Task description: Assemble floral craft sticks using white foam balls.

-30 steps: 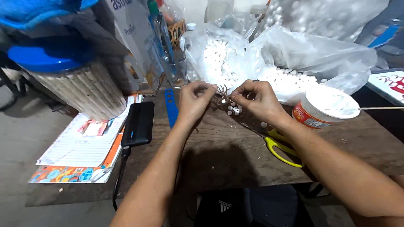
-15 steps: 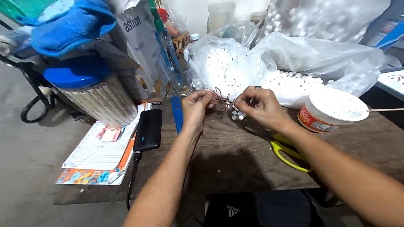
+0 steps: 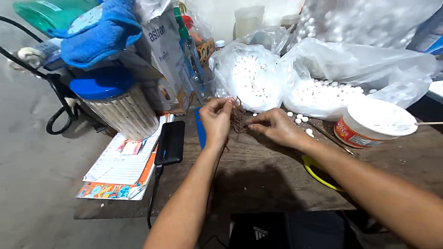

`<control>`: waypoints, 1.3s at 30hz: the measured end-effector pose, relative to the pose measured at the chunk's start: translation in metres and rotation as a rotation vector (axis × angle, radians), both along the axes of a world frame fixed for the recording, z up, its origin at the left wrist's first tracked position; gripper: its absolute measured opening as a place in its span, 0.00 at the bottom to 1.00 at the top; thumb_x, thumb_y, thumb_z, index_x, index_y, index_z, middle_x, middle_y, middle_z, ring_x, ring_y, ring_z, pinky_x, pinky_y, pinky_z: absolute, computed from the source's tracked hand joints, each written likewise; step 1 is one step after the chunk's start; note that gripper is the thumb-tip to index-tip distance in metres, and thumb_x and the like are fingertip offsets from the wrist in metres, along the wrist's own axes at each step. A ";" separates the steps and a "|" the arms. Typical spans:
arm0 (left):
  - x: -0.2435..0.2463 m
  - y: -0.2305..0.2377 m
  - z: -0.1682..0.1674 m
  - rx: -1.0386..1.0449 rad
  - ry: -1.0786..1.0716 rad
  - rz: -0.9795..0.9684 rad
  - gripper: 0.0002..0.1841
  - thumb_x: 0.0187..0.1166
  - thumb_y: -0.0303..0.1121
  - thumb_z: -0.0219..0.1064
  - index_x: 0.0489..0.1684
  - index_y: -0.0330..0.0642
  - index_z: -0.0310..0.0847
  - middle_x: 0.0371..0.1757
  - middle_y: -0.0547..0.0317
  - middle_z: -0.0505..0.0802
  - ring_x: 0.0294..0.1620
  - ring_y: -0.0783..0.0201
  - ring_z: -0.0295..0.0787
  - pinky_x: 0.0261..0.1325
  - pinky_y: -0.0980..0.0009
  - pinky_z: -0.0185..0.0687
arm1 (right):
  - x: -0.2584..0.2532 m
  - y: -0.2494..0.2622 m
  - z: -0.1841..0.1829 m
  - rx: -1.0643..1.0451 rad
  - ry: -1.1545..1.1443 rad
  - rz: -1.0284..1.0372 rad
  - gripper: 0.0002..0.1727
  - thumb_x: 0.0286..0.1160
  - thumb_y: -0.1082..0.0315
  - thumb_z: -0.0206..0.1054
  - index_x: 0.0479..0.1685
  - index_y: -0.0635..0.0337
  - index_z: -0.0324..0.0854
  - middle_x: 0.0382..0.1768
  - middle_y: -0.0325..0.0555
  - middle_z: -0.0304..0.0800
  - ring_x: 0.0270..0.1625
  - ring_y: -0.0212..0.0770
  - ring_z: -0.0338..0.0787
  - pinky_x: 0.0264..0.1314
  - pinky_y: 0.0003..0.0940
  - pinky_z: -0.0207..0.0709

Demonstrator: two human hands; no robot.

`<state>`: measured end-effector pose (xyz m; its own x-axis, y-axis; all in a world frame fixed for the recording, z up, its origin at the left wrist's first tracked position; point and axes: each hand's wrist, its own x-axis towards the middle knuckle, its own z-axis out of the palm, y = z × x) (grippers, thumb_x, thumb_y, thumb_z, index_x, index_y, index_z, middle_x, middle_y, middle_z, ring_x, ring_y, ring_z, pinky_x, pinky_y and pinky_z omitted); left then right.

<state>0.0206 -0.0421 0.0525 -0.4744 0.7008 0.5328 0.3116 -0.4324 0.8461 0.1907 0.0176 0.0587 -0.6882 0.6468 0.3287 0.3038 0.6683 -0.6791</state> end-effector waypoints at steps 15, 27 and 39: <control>0.028 0.001 0.002 -0.125 -0.413 -0.336 0.14 0.91 0.27 0.52 0.45 0.38 0.87 0.37 0.64 0.94 0.32 0.75 0.89 0.39 0.79 0.86 | 0.011 0.004 0.001 -0.190 0.487 0.014 0.05 0.77 0.77 0.69 0.37 0.64 0.90 0.25 0.32 0.88 0.22 0.18 0.79 0.26 0.14 0.75; 0.061 0.001 0.000 0.107 -0.278 -0.163 0.05 0.70 0.16 0.74 0.36 0.36 0.91 0.41 0.63 0.93 0.36 0.77 0.88 0.42 0.80 0.87 | 0.012 -0.005 0.001 -0.173 0.514 -0.068 0.07 0.78 0.78 0.67 0.33 0.65 0.89 0.23 0.32 0.87 0.22 0.17 0.79 0.28 0.14 0.75; 0.048 0.000 -0.010 0.031 0.172 -0.190 0.03 0.81 0.21 0.66 0.43 0.28 0.82 0.33 0.59 0.91 0.31 0.79 0.89 0.40 0.82 0.86 | 0.120 -0.053 -0.014 0.425 -0.227 -0.240 0.20 0.73 0.52 0.68 0.45 0.61 0.93 0.37 0.54 0.93 0.40 0.58 0.93 0.40 0.59 0.84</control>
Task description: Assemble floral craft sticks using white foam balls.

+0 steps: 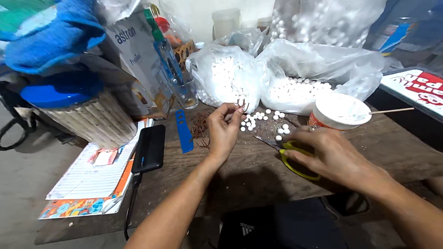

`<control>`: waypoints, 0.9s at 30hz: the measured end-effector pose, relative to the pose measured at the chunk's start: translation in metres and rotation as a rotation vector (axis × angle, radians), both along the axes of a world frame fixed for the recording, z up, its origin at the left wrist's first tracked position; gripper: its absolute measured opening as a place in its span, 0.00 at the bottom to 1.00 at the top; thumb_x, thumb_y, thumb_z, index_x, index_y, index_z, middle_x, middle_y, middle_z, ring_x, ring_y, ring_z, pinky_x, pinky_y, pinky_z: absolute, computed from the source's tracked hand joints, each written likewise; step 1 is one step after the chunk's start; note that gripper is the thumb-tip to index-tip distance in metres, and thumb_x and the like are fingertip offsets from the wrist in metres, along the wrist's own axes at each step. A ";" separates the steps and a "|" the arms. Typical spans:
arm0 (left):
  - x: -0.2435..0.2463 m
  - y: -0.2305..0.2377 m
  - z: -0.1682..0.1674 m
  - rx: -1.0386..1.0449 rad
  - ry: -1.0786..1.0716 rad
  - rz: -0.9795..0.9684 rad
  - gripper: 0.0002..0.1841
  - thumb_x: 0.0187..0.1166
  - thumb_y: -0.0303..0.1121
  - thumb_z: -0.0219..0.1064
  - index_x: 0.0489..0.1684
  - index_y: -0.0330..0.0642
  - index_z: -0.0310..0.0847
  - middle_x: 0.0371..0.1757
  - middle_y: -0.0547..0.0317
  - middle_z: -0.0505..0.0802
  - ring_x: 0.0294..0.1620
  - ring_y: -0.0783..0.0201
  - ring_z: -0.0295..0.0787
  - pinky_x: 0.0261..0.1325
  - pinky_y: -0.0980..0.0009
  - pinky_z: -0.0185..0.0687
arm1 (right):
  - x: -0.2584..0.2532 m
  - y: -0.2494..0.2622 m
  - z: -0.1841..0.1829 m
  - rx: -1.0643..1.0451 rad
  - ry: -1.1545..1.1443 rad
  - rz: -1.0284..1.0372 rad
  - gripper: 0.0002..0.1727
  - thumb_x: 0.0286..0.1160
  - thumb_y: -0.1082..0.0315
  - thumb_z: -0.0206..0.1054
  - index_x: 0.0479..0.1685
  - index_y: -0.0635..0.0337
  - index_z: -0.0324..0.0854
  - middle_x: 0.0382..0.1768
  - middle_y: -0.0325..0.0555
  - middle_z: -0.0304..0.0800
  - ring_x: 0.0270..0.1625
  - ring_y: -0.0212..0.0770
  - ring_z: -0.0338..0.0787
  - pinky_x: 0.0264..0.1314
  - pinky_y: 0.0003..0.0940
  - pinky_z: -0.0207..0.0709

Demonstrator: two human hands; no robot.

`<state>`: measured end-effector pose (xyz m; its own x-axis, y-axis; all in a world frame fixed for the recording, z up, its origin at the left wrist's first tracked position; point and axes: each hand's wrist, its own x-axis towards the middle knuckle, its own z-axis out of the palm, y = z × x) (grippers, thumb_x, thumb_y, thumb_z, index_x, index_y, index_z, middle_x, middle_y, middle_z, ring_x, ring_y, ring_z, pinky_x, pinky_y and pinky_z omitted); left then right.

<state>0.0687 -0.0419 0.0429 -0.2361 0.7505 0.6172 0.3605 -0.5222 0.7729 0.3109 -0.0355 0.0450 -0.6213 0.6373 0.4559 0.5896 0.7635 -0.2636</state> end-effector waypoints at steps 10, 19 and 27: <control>-0.007 -0.003 -0.016 0.015 0.124 0.022 0.03 0.76 0.19 0.69 0.42 0.29 0.86 0.37 0.56 0.92 0.33 0.80 0.86 0.40 0.85 0.82 | 0.017 -0.010 -0.029 0.014 0.017 -0.104 0.21 0.66 0.54 0.64 0.45 0.61 0.92 0.31 0.54 0.91 0.30 0.55 0.90 0.30 0.54 0.80; -0.004 -0.005 -0.017 0.026 0.207 -0.007 0.03 0.77 0.21 0.69 0.40 0.30 0.88 0.47 0.51 0.92 0.38 0.78 0.85 0.42 0.84 0.81 | 0.016 0.000 -0.029 -0.399 0.655 0.045 0.29 0.64 0.60 0.75 0.66 0.64 0.82 0.42 0.26 0.91 0.36 0.13 0.85 0.39 0.10 0.81; 0.002 -0.009 -0.018 0.036 0.272 -0.014 0.04 0.77 0.21 0.68 0.39 0.29 0.89 0.35 0.53 0.89 0.33 0.79 0.81 0.39 0.86 0.77 | -0.003 0.005 -0.020 -0.558 0.615 0.138 0.35 0.61 0.50 0.78 0.68 0.60 0.82 0.39 0.20 0.88 0.35 0.13 0.83 0.36 0.09 0.78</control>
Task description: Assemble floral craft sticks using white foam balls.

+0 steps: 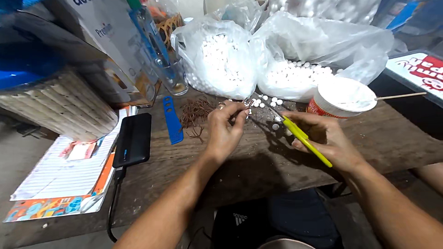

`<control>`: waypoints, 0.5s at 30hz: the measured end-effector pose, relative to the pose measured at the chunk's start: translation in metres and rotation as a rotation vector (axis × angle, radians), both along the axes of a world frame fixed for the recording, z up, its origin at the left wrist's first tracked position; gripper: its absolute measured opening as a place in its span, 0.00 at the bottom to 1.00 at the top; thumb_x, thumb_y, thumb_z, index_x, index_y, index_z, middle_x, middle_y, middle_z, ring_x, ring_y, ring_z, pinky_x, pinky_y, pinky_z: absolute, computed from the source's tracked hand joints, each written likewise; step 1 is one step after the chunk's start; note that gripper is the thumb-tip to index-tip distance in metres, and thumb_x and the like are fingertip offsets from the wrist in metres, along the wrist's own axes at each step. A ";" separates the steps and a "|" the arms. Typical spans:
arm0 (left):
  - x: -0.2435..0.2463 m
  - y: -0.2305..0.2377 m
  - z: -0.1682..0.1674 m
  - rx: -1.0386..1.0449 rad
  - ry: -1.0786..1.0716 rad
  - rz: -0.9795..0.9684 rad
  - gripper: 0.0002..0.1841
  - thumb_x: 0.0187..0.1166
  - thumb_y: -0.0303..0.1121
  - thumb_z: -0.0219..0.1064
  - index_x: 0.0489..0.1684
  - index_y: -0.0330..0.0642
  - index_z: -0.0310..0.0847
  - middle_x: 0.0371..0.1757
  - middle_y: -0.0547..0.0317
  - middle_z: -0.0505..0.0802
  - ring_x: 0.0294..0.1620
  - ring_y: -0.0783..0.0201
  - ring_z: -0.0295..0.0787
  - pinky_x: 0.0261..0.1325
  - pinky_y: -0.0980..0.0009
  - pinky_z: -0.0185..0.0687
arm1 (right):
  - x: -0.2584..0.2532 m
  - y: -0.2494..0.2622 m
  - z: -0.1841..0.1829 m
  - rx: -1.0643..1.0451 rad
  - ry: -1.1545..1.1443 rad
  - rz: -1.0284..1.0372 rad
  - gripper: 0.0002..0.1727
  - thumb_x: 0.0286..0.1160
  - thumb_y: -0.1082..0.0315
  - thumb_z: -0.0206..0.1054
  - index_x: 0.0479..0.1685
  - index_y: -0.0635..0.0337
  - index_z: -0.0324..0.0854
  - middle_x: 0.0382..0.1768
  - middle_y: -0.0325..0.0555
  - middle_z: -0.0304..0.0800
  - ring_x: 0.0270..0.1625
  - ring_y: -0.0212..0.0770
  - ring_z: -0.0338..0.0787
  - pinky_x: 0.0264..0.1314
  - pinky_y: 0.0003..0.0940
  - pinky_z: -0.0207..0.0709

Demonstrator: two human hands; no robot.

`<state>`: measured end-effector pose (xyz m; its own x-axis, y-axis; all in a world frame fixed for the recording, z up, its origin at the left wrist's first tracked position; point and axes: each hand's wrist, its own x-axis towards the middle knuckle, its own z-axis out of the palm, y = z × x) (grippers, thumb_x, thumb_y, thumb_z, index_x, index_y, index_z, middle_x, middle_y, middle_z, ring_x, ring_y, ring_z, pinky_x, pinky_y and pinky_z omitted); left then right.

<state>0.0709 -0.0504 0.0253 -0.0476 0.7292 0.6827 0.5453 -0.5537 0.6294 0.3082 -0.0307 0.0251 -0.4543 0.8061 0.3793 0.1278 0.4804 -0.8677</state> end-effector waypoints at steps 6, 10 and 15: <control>0.004 -0.002 0.002 0.048 0.066 0.012 0.05 0.76 0.21 0.68 0.37 0.29 0.90 0.36 0.51 0.92 0.36 0.75 0.85 0.45 0.84 0.78 | -0.001 0.000 -0.001 -0.067 -0.012 0.042 0.34 0.62 0.49 0.77 0.67 0.59 0.82 0.38 0.20 0.88 0.34 0.13 0.84 0.35 0.09 0.77; 0.005 -0.002 0.001 0.051 0.083 0.017 0.06 0.76 0.21 0.67 0.37 0.29 0.91 0.35 0.51 0.92 0.36 0.75 0.84 0.44 0.83 0.77 | -0.002 0.000 0.000 -0.090 -0.010 0.047 0.32 0.62 0.50 0.76 0.66 0.58 0.84 0.37 0.20 0.89 0.33 0.13 0.84 0.35 0.09 0.77; 0.006 -0.001 0.000 0.072 0.105 0.012 0.06 0.75 0.21 0.67 0.36 0.29 0.91 0.35 0.50 0.92 0.36 0.73 0.85 0.44 0.81 0.78 | -0.002 0.001 -0.001 -0.095 -0.011 0.050 0.32 0.62 0.51 0.77 0.67 0.59 0.83 0.38 0.21 0.90 0.34 0.14 0.85 0.36 0.09 0.78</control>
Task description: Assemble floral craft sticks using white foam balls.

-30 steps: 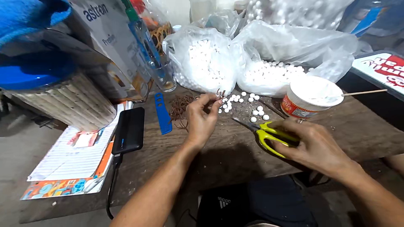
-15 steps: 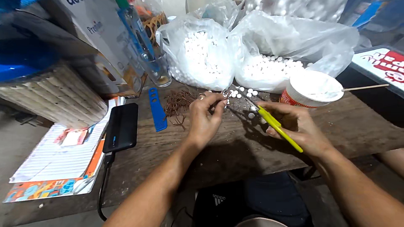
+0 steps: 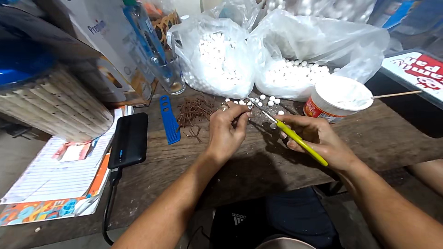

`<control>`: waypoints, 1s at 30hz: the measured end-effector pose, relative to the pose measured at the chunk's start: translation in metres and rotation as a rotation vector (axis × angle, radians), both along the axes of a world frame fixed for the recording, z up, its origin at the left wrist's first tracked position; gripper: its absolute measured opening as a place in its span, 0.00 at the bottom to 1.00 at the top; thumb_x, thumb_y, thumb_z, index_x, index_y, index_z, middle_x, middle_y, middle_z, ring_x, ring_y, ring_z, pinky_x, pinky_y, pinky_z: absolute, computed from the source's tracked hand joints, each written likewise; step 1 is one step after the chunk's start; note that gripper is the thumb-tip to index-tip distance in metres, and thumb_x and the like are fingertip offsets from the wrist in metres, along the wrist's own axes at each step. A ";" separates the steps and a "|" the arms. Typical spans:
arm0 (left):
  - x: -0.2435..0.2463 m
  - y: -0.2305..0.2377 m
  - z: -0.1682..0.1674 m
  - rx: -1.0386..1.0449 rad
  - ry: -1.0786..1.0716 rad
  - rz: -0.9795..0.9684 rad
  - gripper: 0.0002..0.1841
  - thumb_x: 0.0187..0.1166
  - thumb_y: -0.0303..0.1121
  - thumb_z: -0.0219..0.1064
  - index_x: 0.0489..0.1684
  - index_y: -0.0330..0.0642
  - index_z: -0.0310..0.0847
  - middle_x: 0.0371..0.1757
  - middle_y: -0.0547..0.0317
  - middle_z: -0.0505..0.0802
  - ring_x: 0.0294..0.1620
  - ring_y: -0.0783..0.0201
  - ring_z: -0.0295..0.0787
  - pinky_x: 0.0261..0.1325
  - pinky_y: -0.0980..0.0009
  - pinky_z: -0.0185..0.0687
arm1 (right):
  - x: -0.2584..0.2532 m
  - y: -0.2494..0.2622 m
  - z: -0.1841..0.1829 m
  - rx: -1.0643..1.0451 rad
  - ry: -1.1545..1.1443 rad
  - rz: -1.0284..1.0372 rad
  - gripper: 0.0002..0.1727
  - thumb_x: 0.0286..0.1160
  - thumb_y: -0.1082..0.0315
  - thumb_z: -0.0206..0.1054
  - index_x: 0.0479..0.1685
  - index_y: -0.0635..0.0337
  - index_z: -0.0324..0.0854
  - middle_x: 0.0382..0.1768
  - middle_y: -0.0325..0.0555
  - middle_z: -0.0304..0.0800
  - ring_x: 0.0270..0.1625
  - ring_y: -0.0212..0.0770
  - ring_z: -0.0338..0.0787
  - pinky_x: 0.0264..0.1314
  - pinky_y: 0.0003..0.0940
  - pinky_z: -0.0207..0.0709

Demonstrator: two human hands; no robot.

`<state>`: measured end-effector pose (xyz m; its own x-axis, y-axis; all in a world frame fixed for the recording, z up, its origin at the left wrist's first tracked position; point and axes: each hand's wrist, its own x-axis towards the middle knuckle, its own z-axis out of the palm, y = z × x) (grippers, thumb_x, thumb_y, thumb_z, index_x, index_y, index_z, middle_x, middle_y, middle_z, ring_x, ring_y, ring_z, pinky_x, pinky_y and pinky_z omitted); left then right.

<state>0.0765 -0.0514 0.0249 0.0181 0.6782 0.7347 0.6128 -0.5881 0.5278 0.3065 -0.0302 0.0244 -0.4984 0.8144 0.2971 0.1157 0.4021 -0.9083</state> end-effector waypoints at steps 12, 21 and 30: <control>0.002 0.000 -0.001 0.035 -0.006 -0.013 0.06 0.73 0.20 0.67 0.35 0.28 0.91 0.35 0.49 0.92 0.36 0.73 0.86 0.45 0.82 0.79 | -0.005 -0.005 -0.003 -0.071 0.136 -0.001 0.18 0.68 0.63 0.75 0.57 0.56 0.86 0.25 0.17 0.86 0.21 0.13 0.76 0.23 0.09 0.70; 0.000 0.001 0.004 -0.048 -0.241 0.042 0.03 0.74 0.22 0.69 0.35 0.30 0.87 0.31 0.59 0.87 0.26 0.84 0.78 0.31 0.90 0.74 | -0.006 -0.005 -0.010 0.130 0.000 -0.035 0.36 0.61 0.47 0.78 0.65 0.64 0.80 0.36 0.22 0.83 0.31 0.10 0.77 0.33 0.07 0.73; 0.003 0.002 -0.001 0.010 -0.187 0.061 0.04 0.73 0.22 0.69 0.34 0.30 0.88 0.31 0.58 0.86 0.30 0.82 0.79 0.35 0.89 0.74 | -0.006 -0.006 -0.011 0.091 -0.004 -0.046 0.36 0.62 0.45 0.77 0.64 0.63 0.80 0.35 0.21 0.84 0.32 0.11 0.79 0.34 0.07 0.74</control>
<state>0.0799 -0.0498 0.0235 -0.1600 0.6669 0.7278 0.5390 -0.5587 0.6304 0.3002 -0.0358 0.0138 -0.4626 0.8063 0.3687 0.1394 0.4768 -0.8679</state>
